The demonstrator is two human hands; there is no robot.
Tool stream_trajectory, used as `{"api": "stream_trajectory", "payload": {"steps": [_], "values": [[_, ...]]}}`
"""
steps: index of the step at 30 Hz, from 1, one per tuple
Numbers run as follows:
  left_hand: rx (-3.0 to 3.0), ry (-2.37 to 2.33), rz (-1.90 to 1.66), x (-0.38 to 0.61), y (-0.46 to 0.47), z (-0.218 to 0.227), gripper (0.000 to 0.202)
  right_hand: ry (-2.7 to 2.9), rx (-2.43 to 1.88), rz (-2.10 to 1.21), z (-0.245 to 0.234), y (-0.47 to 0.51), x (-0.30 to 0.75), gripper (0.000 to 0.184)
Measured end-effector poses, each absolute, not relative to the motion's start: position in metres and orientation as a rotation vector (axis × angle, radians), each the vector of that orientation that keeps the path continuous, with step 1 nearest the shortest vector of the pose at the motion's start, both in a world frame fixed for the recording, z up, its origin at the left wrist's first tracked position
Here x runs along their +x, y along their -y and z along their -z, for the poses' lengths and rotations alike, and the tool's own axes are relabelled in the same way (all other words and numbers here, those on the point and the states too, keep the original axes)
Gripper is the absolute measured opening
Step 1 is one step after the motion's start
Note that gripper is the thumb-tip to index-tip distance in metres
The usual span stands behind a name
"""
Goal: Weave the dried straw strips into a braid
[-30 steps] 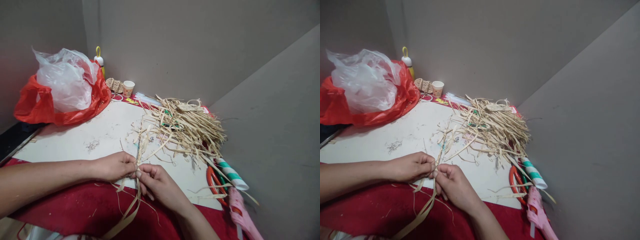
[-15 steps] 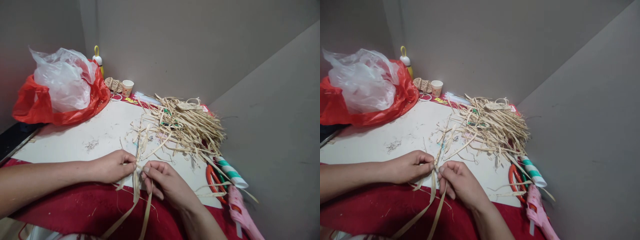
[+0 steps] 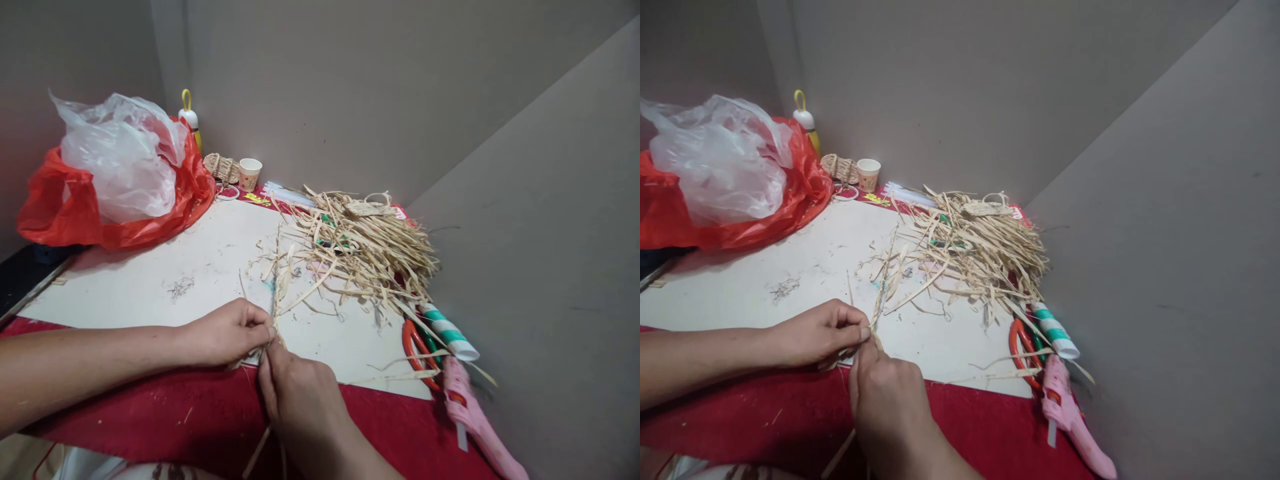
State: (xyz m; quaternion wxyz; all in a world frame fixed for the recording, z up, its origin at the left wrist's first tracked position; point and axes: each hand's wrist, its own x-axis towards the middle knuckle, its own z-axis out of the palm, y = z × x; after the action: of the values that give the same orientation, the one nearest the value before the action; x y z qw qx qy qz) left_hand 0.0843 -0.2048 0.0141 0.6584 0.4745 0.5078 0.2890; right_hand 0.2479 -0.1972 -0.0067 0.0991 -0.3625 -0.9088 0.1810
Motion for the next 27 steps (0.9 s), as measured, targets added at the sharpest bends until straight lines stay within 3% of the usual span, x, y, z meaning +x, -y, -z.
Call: {"api": "stream_trajectory", "payload": {"steps": [3, 7, 11, 15, 18, 21, 27], "values": [[1.060, -1.146, -0.660, 0.084, 0.206, -0.012, 0.024, 2.889, -0.897, -0.417, 0.003, 0.207, 0.253, 0.019], [0.996, -1.108, -0.711, 0.082, 0.206, -0.009, 0.026, 2.821, -0.694, -0.943, -0.027, 0.203, 0.278, 0.022], [0.959, -1.044, -0.724, 0.081, 0.204, -0.009, 0.030, 2.214, -1.157, -1.123, -0.053, 0.175, 0.300, 0.034], [0.965, -1.044, -0.700, 0.081, 0.203, -0.011, 0.032, 1.812, -1.330, -1.504, -0.042, 0.155, 0.294, 0.033], [0.975, -1.033, -0.691, 0.081, 0.202, -0.011, 0.031, 1.768, -1.284, -1.802, -0.028, 0.154, 0.278, 0.042], [1.002, -1.002, -0.702, 0.081, 0.202, -0.009, 0.027, 1.831, -1.197, -1.981, -0.020, 0.155, 0.265, 0.037], [1.096, -1.070, -0.654, 0.079, 0.203, -0.005, 0.022, 2.025, -1.028, -1.943, -0.009, 0.145, 0.257, 0.035]]}}
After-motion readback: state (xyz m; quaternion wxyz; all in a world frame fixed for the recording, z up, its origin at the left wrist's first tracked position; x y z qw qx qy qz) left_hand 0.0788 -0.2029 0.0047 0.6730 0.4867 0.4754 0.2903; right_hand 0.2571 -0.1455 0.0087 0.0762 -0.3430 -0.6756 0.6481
